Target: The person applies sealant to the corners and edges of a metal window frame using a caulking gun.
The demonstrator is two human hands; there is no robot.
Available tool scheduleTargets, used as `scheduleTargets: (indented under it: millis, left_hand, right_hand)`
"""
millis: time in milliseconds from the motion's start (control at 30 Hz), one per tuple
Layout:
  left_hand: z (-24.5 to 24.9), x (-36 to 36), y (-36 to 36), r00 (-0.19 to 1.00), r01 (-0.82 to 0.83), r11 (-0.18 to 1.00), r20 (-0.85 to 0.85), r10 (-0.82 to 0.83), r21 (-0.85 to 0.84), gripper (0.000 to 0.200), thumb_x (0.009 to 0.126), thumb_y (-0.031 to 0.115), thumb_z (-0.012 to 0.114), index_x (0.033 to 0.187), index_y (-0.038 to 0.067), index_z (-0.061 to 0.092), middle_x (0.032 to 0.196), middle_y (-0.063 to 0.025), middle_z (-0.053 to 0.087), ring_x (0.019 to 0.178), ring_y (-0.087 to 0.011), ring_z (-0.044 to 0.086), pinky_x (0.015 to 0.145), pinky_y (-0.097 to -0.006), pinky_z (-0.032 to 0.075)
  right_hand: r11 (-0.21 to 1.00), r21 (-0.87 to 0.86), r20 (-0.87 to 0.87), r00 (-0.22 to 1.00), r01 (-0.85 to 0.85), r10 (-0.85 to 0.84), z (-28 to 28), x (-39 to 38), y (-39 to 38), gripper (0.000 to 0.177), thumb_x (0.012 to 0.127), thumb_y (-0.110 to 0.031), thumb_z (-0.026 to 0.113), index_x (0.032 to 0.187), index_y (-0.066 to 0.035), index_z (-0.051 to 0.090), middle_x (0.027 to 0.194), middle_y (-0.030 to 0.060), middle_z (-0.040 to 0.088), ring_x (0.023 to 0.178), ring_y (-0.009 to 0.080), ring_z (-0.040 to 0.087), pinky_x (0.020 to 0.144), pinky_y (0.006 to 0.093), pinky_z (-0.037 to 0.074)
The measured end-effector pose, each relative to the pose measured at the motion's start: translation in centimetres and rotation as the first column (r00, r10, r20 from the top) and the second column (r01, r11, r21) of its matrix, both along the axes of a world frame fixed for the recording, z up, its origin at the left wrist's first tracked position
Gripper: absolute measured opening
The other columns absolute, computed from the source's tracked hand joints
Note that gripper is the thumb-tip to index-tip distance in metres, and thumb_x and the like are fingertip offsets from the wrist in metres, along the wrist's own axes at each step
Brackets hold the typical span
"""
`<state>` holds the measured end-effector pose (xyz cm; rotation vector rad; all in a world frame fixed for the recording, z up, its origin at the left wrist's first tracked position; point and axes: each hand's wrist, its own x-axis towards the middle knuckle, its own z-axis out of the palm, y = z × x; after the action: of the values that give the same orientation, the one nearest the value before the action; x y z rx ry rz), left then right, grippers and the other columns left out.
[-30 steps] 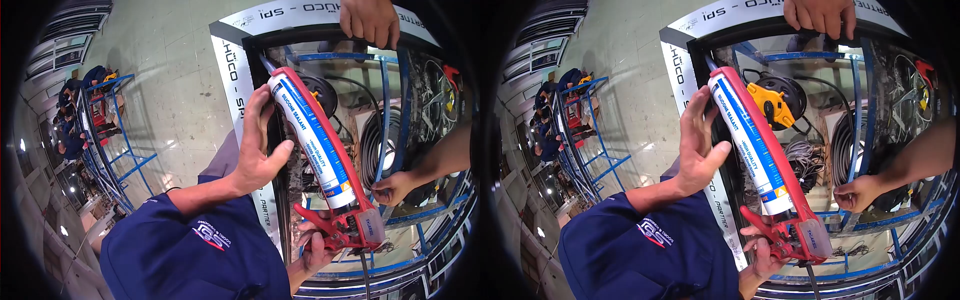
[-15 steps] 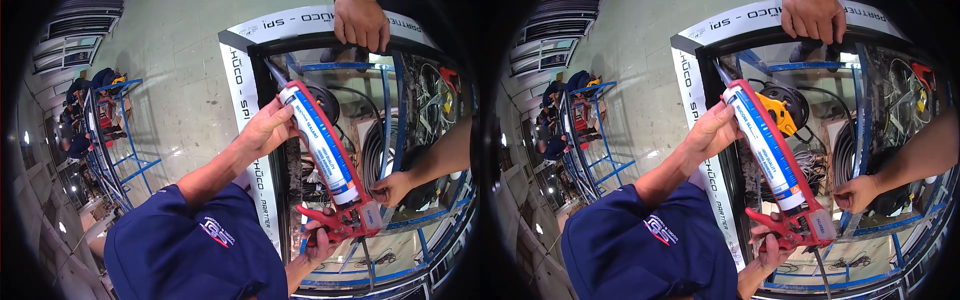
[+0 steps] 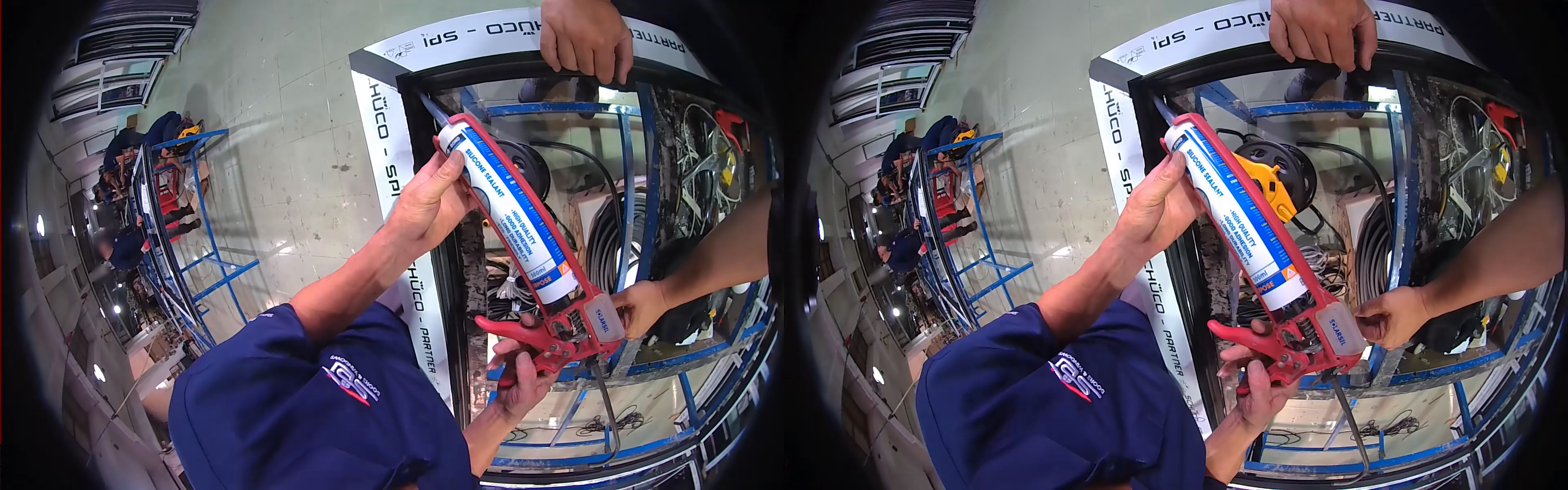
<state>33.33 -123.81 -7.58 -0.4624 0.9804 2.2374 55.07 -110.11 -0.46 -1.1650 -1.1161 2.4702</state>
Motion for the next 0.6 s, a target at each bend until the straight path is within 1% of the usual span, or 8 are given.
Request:
scheduleTargets:
  millis: [100, 200, 300, 400, 500, 600]
  left_hand:
    - [0.1, -0.2, 0.0, 1.000, 0.008, 1.000, 0.003, -0.008, 0.027, 0.046, 0.100, 0.037, 0.059, 0.134, 0.011, 0.044, 0.125, -0.0055, 0.059, 0.119, -0.0208, 0.056, 0.103, -0.0438, 0.043]
    - [0.1, -0.2, -0.1, 1.000, 0.008, 1.000, 0.001, -0.008, 0.006, 0.049, 0.098, 0.039, 0.060, 0.134, 0.010, 0.044, 0.125, -0.0070, 0.059, 0.119, -0.0212, 0.056, 0.103, -0.0443, 0.043]
    - [-0.1, -0.2, -0.1, 1.000, 0.024, 1.000, -0.009, -0.024, 0.008, 0.051, 0.098, 0.039, 0.061, 0.134, 0.009, 0.043, 0.125, -0.0080, 0.059, 0.120, -0.0227, 0.056, 0.104, -0.0442, 0.043]
    - [0.5, -0.3, 0.3, 0.999, 0.025, 1.000, -0.034, -0.025, -0.001, 0.050, 0.099, 0.039, 0.060, 0.134, 0.009, 0.042, 0.126, -0.0084, 0.059, 0.122, -0.0248, 0.057, 0.104, -0.0447, 0.043]
    - [0.3, -0.2, 0.3, 0.999, 0.016, 1.000, -0.035, -0.017, -0.022, 0.050, 0.099, 0.039, 0.060, 0.134, 0.009, 0.042, 0.126, -0.0079, 0.059, 0.122, -0.0249, 0.057, 0.104, -0.0450, 0.043]
    - [-0.1, -0.2, 0.2, 0.998, 0.026, 0.999, -0.049, -0.027, -0.022, 0.049, 0.099, 0.039, 0.059, 0.134, 0.010, 0.042, 0.127, -0.0073, 0.058, 0.122, -0.0245, 0.057, 0.104, -0.0450, 0.043]
  right_hand:
    - [0.999, 0.028, 0.016, 1.000, -0.021, 0.021, 0.2, 0.4, 0.1, 0.063, 0.082, -0.009, 0.065, 0.137, 0.008, 0.040, 0.117, 0.0246, 0.063, 0.088, 0.0282, 0.069, 0.065, 0.0382, 0.061]
    - [0.983, 0.181, -0.076, 0.997, 0.030, -0.016, -0.5, 0.4, -0.5, 0.064, 0.082, -0.010, 0.064, 0.140, 0.002, 0.039, 0.115, 0.0209, 0.062, 0.108, 0.0303, 0.062, 0.090, 0.0487, 0.056]
    - [0.990, 0.138, -0.147, 0.989, -0.009, 0.030, -0.9, 0.1, -0.1, 0.066, 0.083, -0.013, 0.065, 0.142, -0.002, 0.037, 0.111, 0.0175, 0.061, 0.118, 0.0331, 0.056, 0.104, 0.0560, 0.045]
    - [0.990, -0.135, -0.166, 0.985, 0.034, -0.057, -0.2, -0.6, -0.7, 0.064, 0.087, -0.017, 0.066, 0.142, -0.003, 0.035, 0.109, 0.0167, 0.059, 0.112, 0.0347, 0.059, 0.104, 0.0575, 0.044]
    - [0.985, -0.172, -0.114, 0.992, 0.026, -0.046, 0.7, -0.9, -0.6, 0.063, 0.092, -0.021, 0.064, 0.143, -0.003, 0.033, 0.107, 0.0169, 0.058, 0.106, 0.0348, 0.061, 0.104, 0.0612, 0.042]
    - [0.988, -0.151, -0.143, 0.989, 0.007, -0.029, 0.1, -0.3, -0.5, 0.053, 0.096, -0.026, 0.062, 0.136, -0.001, 0.038, 0.105, 0.0171, 0.057, 0.098, 0.0317, 0.063, 0.101, 0.0629, 0.044]
